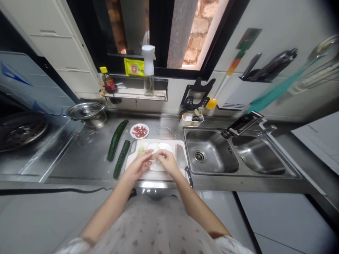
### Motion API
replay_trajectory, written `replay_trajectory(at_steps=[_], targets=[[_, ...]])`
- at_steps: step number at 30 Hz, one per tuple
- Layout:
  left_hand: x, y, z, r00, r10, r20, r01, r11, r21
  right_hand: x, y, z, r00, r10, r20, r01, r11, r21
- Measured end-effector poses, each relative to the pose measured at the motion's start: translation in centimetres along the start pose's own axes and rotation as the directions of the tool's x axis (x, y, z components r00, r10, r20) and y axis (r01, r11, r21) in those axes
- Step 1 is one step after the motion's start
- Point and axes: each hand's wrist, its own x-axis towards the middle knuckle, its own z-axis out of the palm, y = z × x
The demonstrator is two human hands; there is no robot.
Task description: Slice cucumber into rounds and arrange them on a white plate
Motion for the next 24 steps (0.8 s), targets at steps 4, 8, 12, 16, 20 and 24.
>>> replay_trajectory(at_steps=[4, 8, 12, 16, 20, 24], targets=[[-0.3, 0.2, 0.3, 1.0, 0.022, -0.007, -0.022, 1.0, 0.004, -0.1, -0.1, -0.2, 1.0, -0.006, -0.001, 0.006, 1.0, -0.013], [-0.4, 0.2, 0.5, 0.998, 0.064, -0.028, -0.063, 0.997, 0.037, -0.3, -0.1, -0.2, 1.0, -0.028, 0.007, 0.029, 0.999, -0.045], [-0.7, 0.5, 1.0, 0.992, 0.104, -0.068, -0.097, 0.991, 0.094, -0.4, -0.1, -0.3, 0.998, -0.055, 0.01, 0.055, 0.997, -0.062], [-1.0, 1.1, 1.4, 0.991, 0.117, -0.061, -0.109, 0.986, 0.129, -0.4, -0.4, -0.4, 0.998, -0.069, 0.008, 0.07, 0.994, -0.087], [-0.9, 1.4, 1.3, 0.987, 0.15, -0.05, -0.14, 0.976, 0.169, -0.4, -0.8, -0.5, 0.996, -0.083, -0.006, 0.082, 0.989, -0.122], [-0.9, 1.7, 1.2, 0.975, 0.224, -0.007, -0.215, 0.944, 0.249, -0.4, -1.1, -0.6, 0.997, -0.077, -0.005, 0.076, 0.987, -0.142]])
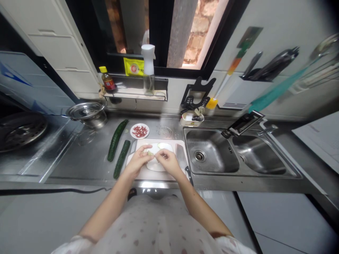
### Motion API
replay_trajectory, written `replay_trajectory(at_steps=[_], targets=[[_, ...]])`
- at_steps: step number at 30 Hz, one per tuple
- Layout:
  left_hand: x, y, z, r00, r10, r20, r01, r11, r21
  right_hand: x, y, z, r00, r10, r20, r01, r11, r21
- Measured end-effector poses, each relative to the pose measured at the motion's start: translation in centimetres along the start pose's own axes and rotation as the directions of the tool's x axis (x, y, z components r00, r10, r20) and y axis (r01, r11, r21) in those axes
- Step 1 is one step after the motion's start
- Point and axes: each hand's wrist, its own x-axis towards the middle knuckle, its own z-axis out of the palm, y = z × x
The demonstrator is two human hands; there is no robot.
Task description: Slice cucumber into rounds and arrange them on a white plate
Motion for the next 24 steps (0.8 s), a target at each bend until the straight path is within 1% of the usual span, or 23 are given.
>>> replay_trajectory(at_steps=[3, 6, 13, 18, 24], targets=[[-0.1, 0.4, 0.1, 0.997, 0.07, 0.025, -0.072, 0.996, 0.055, 0.0, -0.1, -0.1, 1.0, 0.004, 0.013, -0.004, 1.0, 0.012], [-0.2, 0.7, 0.3, 0.992, 0.13, 0.009, -0.13, 0.984, 0.123, 0.1, -0.2, -0.1, 1.0, 0.015, 0.019, -0.015, 1.0, 0.026], [-0.4, 0.5, 0.3, 0.964, 0.265, 0.021, -0.262, 0.933, 0.247, 0.3, 0.0, -0.1, 0.998, 0.054, 0.026, -0.056, 0.996, 0.076], [-0.3, 0.2, 0.6, 0.951, 0.308, 0.012, -0.297, 0.905, 0.306, 0.4, -0.1, -0.3, 0.992, 0.116, 0.044, -0.12, 0.988, 0.101], [-0.1, -0.3, 1.1, 0.947, 0.32, -0.031, -0.295, 0.903, 0.312, 0.4, 0.3, -0.6, 0.966, 0.238, 0.1, -0.252, 0.953, 0.166]])
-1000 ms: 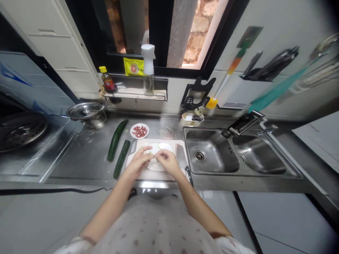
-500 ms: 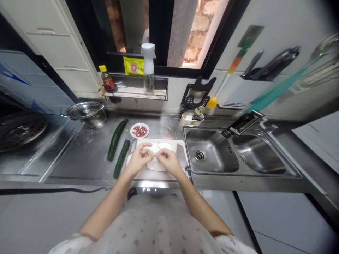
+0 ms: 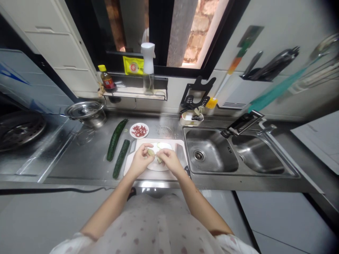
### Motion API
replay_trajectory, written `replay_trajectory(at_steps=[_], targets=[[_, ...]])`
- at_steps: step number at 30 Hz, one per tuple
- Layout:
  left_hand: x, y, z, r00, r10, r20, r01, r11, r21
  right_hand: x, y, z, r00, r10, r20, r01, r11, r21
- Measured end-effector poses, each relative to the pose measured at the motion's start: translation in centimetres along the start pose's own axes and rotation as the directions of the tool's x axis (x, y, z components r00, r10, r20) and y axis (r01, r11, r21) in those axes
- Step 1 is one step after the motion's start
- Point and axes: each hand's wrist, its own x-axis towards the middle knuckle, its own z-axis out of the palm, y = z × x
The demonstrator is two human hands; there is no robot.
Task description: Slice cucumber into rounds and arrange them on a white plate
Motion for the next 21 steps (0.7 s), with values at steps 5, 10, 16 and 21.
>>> replay_trajectory(at_steps=[5, 10, 16, 21], targets=[[0.2, -0.5, 0.2, 0.999, 0.026, -0.019, -0.027, 0.999, -0.021, -0.1, -0.2, -0.1, 0.986, 0.143, 0.09, -0.153, 0.982, 0.112], [0.3, -0.8, 0.4, 0.998, 0.009, -0.06, -0.013, 0.997, -0.076, -0.3, -0.1, -0.2, 0.976, 0.173, 0.135, -0.189, 0.975, 0.114], [0.8, -2.3, 0.4, 0.998, -0.044, -0.036, 0.04, 0.995, -0.096, 0.7, 1.2, -1.4, 0.995, 0.096, 0.037, -0.095, 0.995, -0.039], [2.2, -5.9, 0.9, 0.998, -0.057, -0.026, 0.056, 0.997, -0.046, 2.3, 3.7, -3.1, 1.0, 0.021, -0.005, -0.021, 0.98, -0.199]])
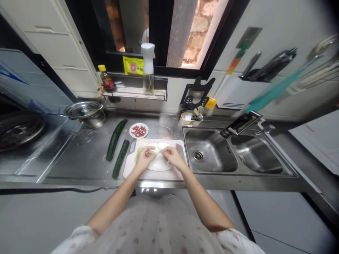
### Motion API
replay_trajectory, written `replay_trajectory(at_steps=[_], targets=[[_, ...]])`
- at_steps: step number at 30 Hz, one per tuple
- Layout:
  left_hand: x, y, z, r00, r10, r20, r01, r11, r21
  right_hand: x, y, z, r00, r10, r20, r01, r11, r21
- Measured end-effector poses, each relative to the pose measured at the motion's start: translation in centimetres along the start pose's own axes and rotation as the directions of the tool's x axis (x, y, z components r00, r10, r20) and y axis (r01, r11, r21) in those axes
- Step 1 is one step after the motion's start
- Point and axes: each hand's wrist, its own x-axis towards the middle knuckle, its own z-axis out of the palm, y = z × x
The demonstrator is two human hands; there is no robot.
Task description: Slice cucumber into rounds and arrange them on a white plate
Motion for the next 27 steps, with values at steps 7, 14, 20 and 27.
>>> replay_trajectory(at_steps=[7, 14, 20, 27], targets=[[3.0, -5.1, 0.7, 0.999, -0.008, -0.034, 0.02, 0.927, 0.374, 3.2, 4.2, 0.1, 0.993, 0.051, -0.107, -0.09, 0.908, -0.409], [6.3, -6.4, 1.1, 0.993, -0.105, -0.052, 0.11, 0.671, 0.733, 6.5, 6.0, 0.5, 0.973, 0.141, -0.185, -0.225, 0.77, -0.597], [7.7, -6.5, 1.7, 0.988, -0.138, -0.067, 0.129, 0.505, 0.853, 7.9, 6.9, 0.6, 0.965, 0.181, -0.191, -0.263, 0.686, -0.679], [8.2, -5.8, 2.2, 0.993, -0.113, -0.041, 0.082, 0.39, 0.917, 8.8, 6.6, 0.8, 0.959, 0.21, -0.188, -0.279, 0.615, -0.738]])
